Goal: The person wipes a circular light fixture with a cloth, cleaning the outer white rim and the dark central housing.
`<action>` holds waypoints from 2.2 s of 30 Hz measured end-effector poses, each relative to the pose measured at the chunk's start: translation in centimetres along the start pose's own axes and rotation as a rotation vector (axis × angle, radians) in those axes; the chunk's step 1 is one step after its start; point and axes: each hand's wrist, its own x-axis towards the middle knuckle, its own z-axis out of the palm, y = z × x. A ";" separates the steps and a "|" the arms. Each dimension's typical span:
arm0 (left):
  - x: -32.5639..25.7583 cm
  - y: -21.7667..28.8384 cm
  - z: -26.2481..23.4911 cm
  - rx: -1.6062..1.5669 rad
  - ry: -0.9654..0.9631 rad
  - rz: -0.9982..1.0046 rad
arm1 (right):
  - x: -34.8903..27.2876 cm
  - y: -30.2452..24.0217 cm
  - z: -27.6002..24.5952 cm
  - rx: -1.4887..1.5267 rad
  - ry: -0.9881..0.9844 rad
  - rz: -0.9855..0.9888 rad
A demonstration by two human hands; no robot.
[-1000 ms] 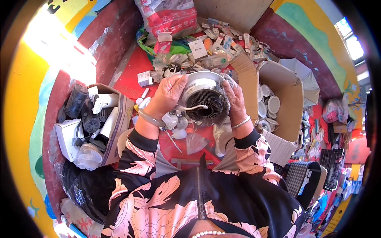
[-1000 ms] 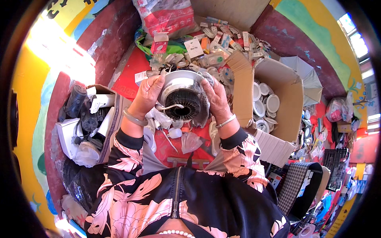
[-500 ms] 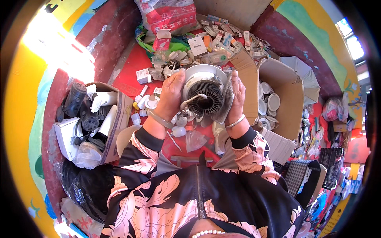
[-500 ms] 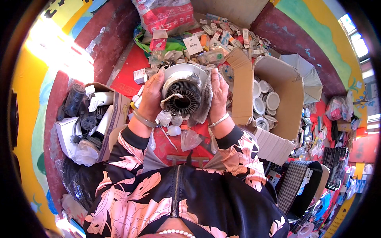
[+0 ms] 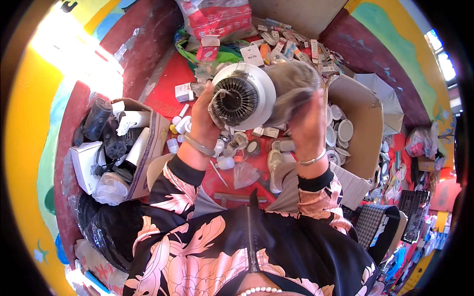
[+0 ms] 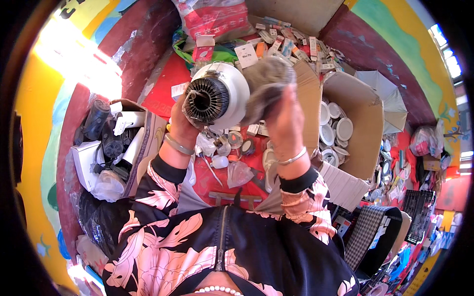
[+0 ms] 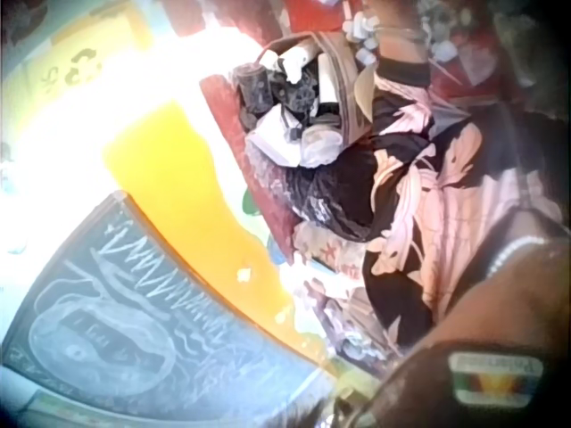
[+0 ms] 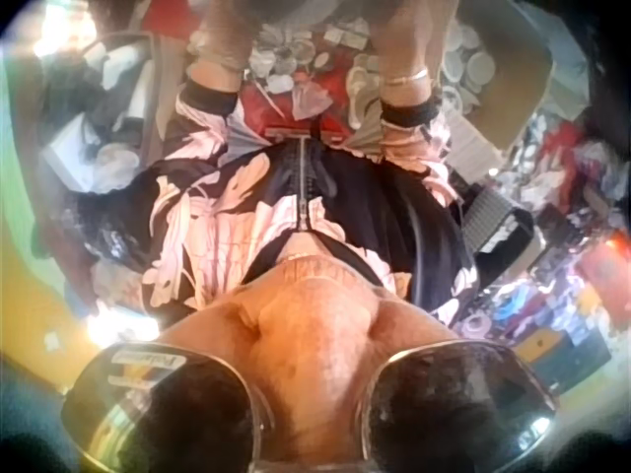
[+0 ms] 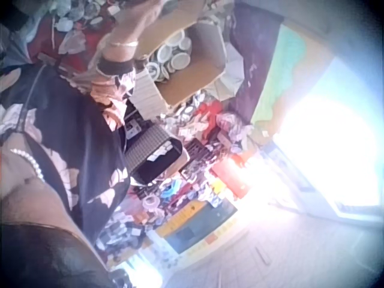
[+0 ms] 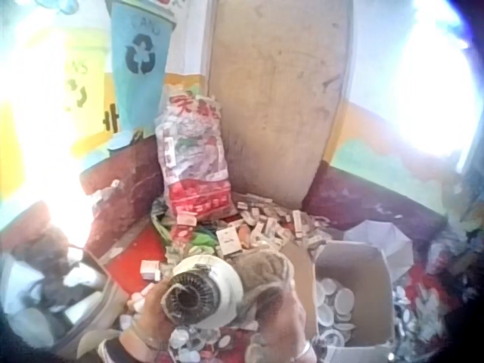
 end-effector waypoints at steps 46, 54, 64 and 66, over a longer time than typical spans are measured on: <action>-0.2 -2.3 -0.3 1.302 0.185 -0.025 | -0.3 0.8 1.5 -1.255 -0.792 -0.395; 0.1 -0.7 -0.2 1.097 0.285 -0.012 | 1.8 -0.8 -2.8 -1.131 -0.396 -0.300; -0.2 0.1 0.4 1.056 0.303 0.052 | 1.3 -1.2 -1.4 -0.946 -0.447 -0.305; -0.1 -0.7 0.7 1.108 0.292 0.080 | 0.6 0.5 -0.4 -1.119 -0.447 -0.276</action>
